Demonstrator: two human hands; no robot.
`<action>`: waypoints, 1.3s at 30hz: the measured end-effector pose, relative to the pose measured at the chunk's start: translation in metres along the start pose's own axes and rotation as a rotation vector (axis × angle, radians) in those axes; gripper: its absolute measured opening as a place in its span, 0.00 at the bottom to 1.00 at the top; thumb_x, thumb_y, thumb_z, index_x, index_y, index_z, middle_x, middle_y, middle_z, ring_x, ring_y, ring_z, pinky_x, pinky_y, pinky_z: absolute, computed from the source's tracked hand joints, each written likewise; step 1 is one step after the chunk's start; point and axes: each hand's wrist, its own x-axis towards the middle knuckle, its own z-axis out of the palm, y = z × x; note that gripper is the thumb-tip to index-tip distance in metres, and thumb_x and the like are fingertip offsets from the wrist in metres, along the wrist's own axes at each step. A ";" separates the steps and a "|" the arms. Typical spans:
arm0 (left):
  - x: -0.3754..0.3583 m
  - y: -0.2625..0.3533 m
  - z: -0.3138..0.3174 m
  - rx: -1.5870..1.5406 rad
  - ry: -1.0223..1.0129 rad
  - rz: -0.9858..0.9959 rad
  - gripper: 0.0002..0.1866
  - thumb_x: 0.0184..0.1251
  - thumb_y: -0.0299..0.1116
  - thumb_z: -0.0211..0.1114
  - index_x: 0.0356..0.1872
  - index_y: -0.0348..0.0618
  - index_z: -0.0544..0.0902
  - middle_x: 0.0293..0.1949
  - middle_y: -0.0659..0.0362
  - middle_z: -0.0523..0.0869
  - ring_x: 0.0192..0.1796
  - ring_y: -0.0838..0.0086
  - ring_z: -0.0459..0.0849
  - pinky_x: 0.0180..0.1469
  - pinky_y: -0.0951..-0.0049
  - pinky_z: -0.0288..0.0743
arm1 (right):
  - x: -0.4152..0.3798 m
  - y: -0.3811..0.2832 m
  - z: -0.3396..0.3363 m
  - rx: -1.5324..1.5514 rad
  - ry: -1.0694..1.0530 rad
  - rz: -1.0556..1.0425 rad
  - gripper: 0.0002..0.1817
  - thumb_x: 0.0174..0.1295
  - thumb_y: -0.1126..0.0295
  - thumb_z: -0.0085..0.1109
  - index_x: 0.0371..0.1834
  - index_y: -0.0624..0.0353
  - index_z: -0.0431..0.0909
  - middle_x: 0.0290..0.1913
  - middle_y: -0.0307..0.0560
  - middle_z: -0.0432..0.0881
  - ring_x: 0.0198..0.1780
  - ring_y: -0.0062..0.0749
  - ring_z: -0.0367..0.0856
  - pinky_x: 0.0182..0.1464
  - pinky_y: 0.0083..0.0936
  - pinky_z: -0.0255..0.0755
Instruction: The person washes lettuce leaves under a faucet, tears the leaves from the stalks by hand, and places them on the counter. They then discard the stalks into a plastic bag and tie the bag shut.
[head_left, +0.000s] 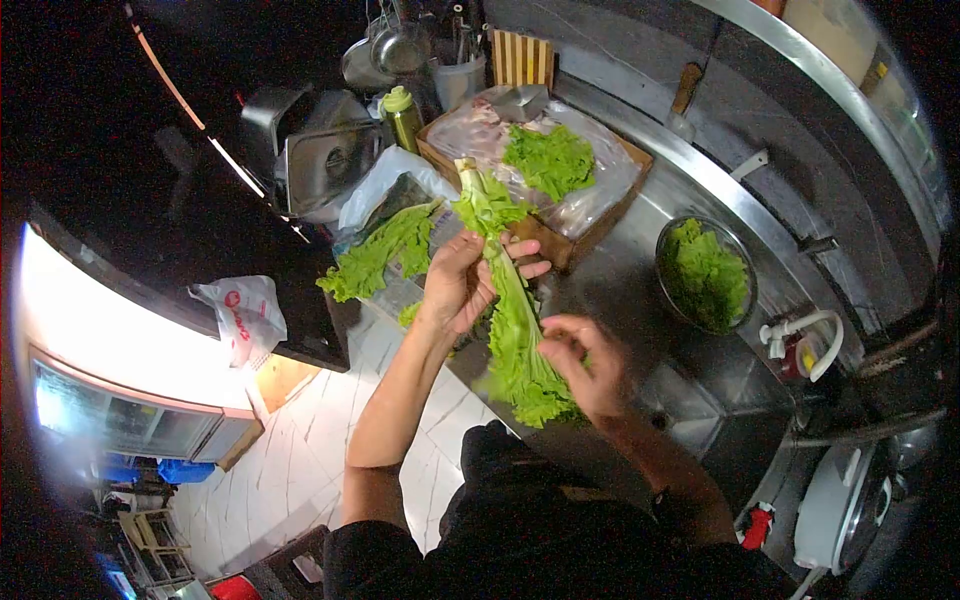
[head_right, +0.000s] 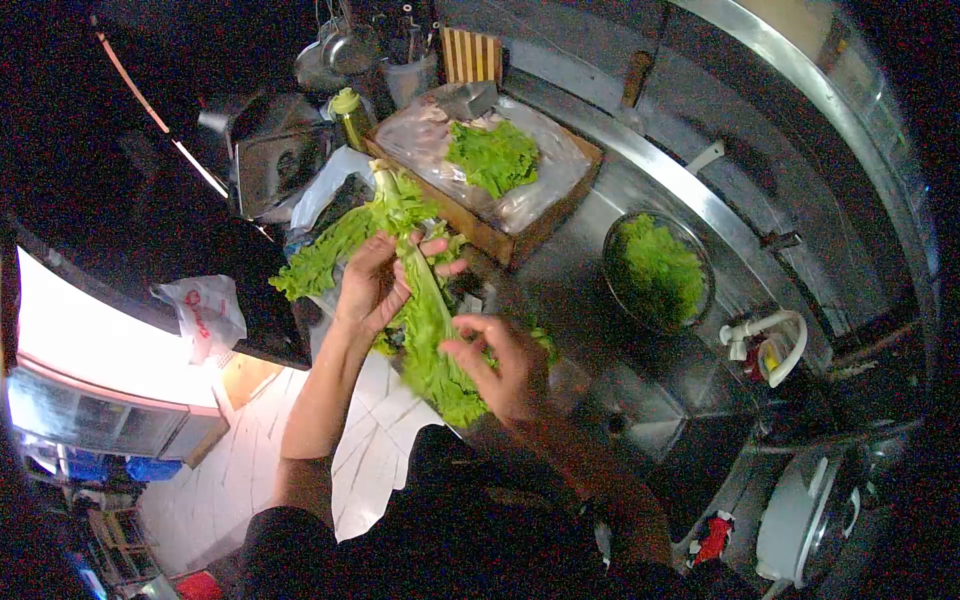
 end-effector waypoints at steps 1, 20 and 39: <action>0.001 0.001 -0.001 -0.038 -0.022 0.010 0.09 0.65 0.26 0.47 0.44 0.34 0.68 0.40 0.53 0.78 0.52 0.54 0.77 0.59 0.32 0.59 | 0.003 0.002 -0.001 0.018 0.075 0.023 0.11 0.57 0.69 0.60 0.41 0.59 0.75 0.31 0.46 0.79 0.31 0.33 0.79 0.33 0.26 0.73; -0.007 0.005 0.013 0.286 0.010 -0.049 0.12 0.64 0.26 0.47 0.46 0.31 0.70 0.42 0.48 0.78 0.46 0.59 0.80 0.50 0.69 0.75 | 0.040 0.000 -0.008 -0.003 0.008 0.094 0.07 0.55 0.74 0.60 0.35 0.63 0.74 0.28 0.47 0.79 0.27 0.24 0.78 0.29 0.22 0.71; -0.003 0.004 -0.001 0.796 0.058 -0.162 0.12 0.67 0.30 0.45 0.43 0.32 0.72 0.31 0.59 0.74 0.27 0.78 0.70 0.34 0.78 0.65 | 0.025 0.066 -0.033 -0.139 -0.188 0.207 0.08 0.58 0.70 0.55 0.39 0.59 0.78 0.36 0.47 0.79 0.36 0.40 0.78 0.37 0.29 0.73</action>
